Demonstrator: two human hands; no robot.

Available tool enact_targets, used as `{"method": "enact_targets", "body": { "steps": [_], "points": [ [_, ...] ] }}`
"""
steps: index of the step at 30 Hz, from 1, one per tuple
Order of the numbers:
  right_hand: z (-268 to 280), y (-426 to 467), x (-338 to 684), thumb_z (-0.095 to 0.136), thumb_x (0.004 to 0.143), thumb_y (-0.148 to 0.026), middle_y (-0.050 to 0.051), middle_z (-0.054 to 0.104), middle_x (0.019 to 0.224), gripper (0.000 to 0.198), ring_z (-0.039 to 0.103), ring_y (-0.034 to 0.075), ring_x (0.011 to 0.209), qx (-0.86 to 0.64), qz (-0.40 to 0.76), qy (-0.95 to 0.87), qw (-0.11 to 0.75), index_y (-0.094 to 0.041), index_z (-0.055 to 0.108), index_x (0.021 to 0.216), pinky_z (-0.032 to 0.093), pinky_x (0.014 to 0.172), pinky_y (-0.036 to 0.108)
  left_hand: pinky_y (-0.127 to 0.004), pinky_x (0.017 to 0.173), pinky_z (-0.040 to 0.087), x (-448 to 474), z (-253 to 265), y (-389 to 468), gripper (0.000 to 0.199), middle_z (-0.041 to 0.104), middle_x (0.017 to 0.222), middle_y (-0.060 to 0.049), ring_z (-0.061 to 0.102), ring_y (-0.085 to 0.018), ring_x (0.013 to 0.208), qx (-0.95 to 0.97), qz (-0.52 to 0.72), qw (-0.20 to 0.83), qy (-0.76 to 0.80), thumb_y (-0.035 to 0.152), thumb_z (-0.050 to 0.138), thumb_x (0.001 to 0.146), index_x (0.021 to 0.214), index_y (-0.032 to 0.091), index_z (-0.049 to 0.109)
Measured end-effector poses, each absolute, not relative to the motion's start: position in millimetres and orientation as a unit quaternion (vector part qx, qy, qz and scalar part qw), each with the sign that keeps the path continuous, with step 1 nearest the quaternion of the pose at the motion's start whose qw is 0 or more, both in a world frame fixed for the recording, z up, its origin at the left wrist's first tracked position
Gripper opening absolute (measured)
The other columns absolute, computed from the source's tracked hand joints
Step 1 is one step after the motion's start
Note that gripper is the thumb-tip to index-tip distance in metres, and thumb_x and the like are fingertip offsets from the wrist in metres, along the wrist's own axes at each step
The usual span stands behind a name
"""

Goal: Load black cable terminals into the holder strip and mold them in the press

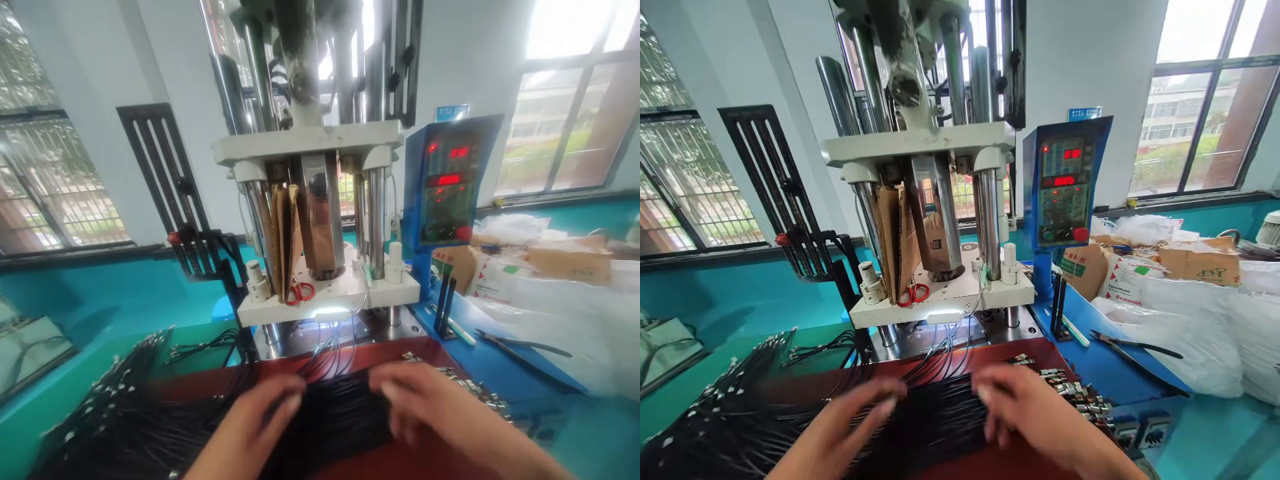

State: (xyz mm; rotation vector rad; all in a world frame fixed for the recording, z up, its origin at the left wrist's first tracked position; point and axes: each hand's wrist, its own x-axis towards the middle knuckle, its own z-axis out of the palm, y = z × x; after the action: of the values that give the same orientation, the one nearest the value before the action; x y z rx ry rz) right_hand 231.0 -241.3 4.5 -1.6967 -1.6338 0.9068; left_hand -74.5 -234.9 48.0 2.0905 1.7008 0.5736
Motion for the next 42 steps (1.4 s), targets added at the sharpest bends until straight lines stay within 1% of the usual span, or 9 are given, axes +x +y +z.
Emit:
{"method": "enact_targets", "body": {
  "steps": [5, 11, 16, 21, 24, 30, 35, 38, 42],
  "points": [
    [20, -141, 176, 0.053, 0.086, -0.017, -0.002, 0.057, 0.068, 0.011, 0.061, 0.011, 0.057, -0.52, 0.581, -0.422, 0.463, -0.015, 0.056, 0.097, 0.049, 0.052, 0.023, -0.033, 0.084, 0.042, -34, 41, -154, 0.028, 0.069, 0.1, -0.01, 0.062, -0.024, 0.097, 0.784, 0.142, 0.15, 0.585, 0.03, 0.049, 0.084, 0.105, 0.017, 0.062],
    [2, -112, 165, 0.055, 0.091, -0.027, -0.003, 0.056, 0.073, 0.014, 0.05, 0.005, 0.051, -0.484, 0.654, -0.355, 0.461, -0.013, 0.057, 0.09, 0.039, 0.041, 0.016, -0.03, 0.073, 0.043, -25, 23, -144, 0.02, 0.07, 0.091, -0.01, 0.063, -0.023, 0.085, 0.774, 0.14, 0.169, 0.594, 0.025, 0.051, 0.082, 0.094, 0.015, 0.064],
    [5, -122, 167, 0.059, 0.08, -0.024, 0.0, 0.061, 0.073, 0.012, 0.036, 0.0, 0.035, -0.403, 0.749, -0.341, 0.399, -0.013, 0.056, 0.083, 0.014, 0.03, 0.014, -0.027, 0.077, 0.043, -28, 36, -139, 0.024, 0.069, 0.094, -0.007, 0.063, -0.017, 0.087, 0.771, 0.188, 0.187, 0.579, 0.023, 0.042, 0.087, 0.096, 0.015, 0.063],
    [9, -139, 144, 0.063, 0.069, -0.02, -0.002, 0.059, 0.07, 0.022, 0.044, 0.004, 0.039, -0.338, 0.799, -0.329, 0.372, -0.016, 0.056, 0.089, 0.015, 0.032, 0.015, -0.036, 0.085, 0.044, -24, 51, -155, 0.029, 0.067, 0.1, -0.011, 0.061, -0.025, 0.095, 0.765, 0.211, 0.163, 0.586, 0.026, 0.036, 0.091, 0.104, 0.016, 0.06],
    [12, -146, 133, 0.058, 0.066, -0.021, -0.001, 0.06, 0.081, 0.029, 0.047, 0.003, 0.045, -0.324, 0.793, -0.325, 0.4, -0.018, 0.054, 0.094, 0.022, 0.035, 0.015, -0.047, 0.102, 0.035, -18, 42, -189, 0.036, 0.06, 0.12, -0.015, 0.052, -0.03, 0.116, 0.782, 0.237, 0.085, 0.57, 0.022, 0.032, 0.091, 0.119, 0.017, 0.054],
    [19, -145, 127, 0.048, 0.061, -0.024, 0.004, 0.061, 0.1, 0.035, 0.049, 0.006, 0.053, -0.338, 0.741, -0.404, 0.417, -0.019, 0.053, 0.096, 0.025, 0.04, 0.019, -0.037, 0.107, 0.038, -25, 1, -217, 0.047, 0.058, 0.128, -0.005, 0.051, -0.022, 0.12, 0.895, 0.171, 0.157, 0.38, 0.009, 0.037, 0.081, 0.12, 0.026, 0.058],
    [26, -149, 141, 0.051, 0.063, -0.022, 0.005, 0.062, 0.085, 0.028, 0.053, 0.014, 0.064, -0.392, 0.61, -0.59, 0.356, -0.017, 0.059, 0.09, 0.038, 0.057, 0.026, -0.039, 0.107, 0.035, -67, 11, -172, 0.041, 0.056, 0.132, -0.008, 0.048, -0.022, 0.124, 0.84, 0.148, 0.186, 0.487, 0.02, 0.032, 0.091, 0.125, 0.021, 0.054],
    [28, -154, 165, 0.062, 0.065, -0.019, 0.005, 0.06, 0.081, 0.013, 0.052, 0.02, 0.08, -0.428, 0.482, -0.702, 0.304, -0.018, 0.064, 0.078, 0.036, 0.076, 0.032, -0.035, 0.1, 0.038, -83, 30, -157, 0.035, 0.061, 0.124, -0.007, 0.054, -0.022, 0.115, 0.838, 0.098, 0.221, 0.489, 0.025, 0.038, 0.091, 0.119, 0.023, 0.058],
    [27, -160, 192, 0.063, 0.074, -0.024, 0.006, 0.061, 0.083, 0.007, 0.053, 0.022, 0.079, -0.449, 0.374, -0.78, 0.223, -0.018, 0.067, 0.075, 0.034, 0.075, 0.034, -0.029, 0.075, 0.044, -86, 44, -149, 0.026, 0.066, 0.1, -0.003, 0.061, -0.022, 0.089, 0.838, -0.001, 0.259, 0.479, 0.033, 0.061, 0.076, 0.1, 0.025, 0.063]
  ]
}}
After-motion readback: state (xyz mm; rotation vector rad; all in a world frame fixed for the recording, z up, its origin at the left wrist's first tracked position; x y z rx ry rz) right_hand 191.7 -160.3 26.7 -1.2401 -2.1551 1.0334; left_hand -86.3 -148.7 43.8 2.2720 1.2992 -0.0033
